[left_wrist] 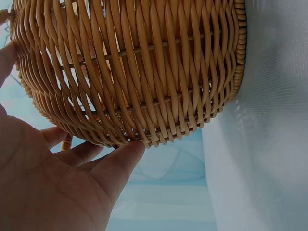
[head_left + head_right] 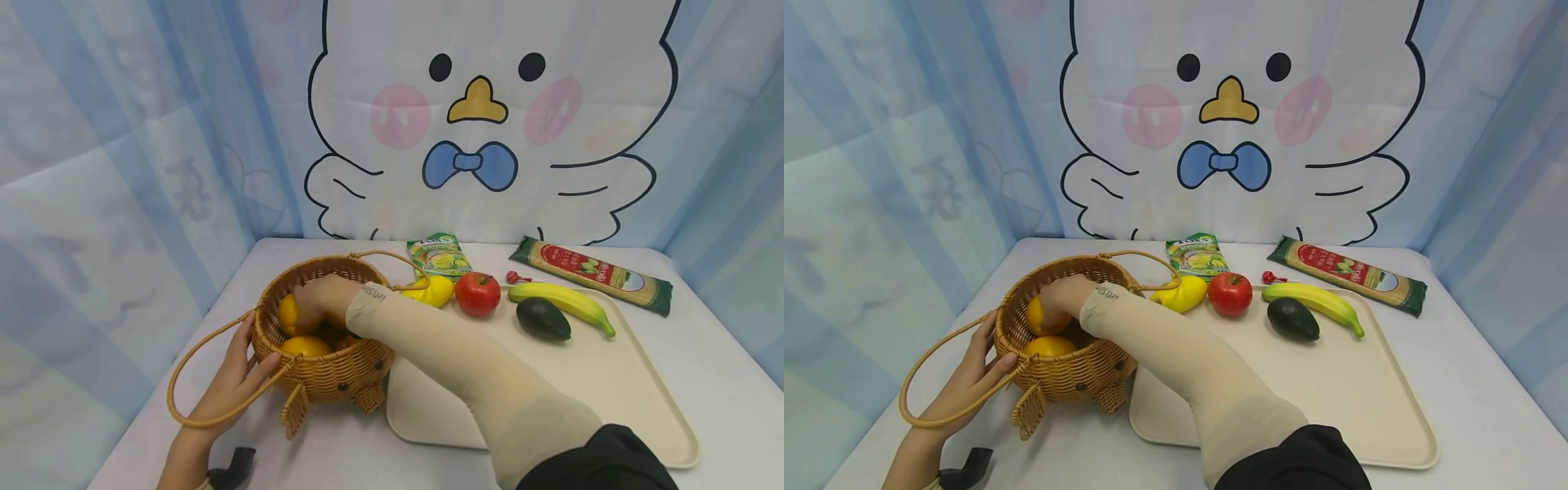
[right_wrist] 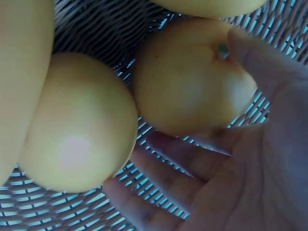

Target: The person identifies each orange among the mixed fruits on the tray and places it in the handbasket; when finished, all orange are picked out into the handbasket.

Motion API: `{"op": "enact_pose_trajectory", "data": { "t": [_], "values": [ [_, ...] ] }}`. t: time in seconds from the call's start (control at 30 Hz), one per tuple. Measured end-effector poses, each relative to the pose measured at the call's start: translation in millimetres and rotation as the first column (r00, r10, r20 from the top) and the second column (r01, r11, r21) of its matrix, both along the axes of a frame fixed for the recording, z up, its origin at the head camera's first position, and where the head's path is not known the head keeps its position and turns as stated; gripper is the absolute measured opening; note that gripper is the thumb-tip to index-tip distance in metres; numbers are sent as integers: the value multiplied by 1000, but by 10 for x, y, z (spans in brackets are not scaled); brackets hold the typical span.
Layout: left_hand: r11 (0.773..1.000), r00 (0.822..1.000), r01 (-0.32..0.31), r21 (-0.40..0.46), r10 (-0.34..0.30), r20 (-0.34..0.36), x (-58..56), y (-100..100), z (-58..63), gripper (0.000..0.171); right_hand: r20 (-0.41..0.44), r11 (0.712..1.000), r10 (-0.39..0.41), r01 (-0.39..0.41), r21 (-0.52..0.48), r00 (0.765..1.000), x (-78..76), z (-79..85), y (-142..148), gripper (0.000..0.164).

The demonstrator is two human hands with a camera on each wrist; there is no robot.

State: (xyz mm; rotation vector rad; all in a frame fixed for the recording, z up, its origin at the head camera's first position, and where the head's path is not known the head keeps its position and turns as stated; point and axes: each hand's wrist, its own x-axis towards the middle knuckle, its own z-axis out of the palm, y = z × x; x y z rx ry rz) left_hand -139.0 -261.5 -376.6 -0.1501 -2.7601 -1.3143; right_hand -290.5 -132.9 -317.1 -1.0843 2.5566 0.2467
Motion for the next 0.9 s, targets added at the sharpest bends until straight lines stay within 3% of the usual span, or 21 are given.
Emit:
{"op": "enact_pose_trajectory", "data": {
  "t": [0.27,0.67,0.9],
  "values": [
    [1000,1000,-6,-3,6,-2,-5,12,-3,81,-8,997,71,-71,19,997,-31,-15,3,42],
    [1000,1000,-2,1,2,-3,2,17,-8,80,-11,995,97,-96,27,995,-16,-21,15,37],
    [1000,1000,2,-9,-2,-15,8,13,-11,80,52,992,129,-129,-13,990,-56,-36,6,39]
  ]
}}
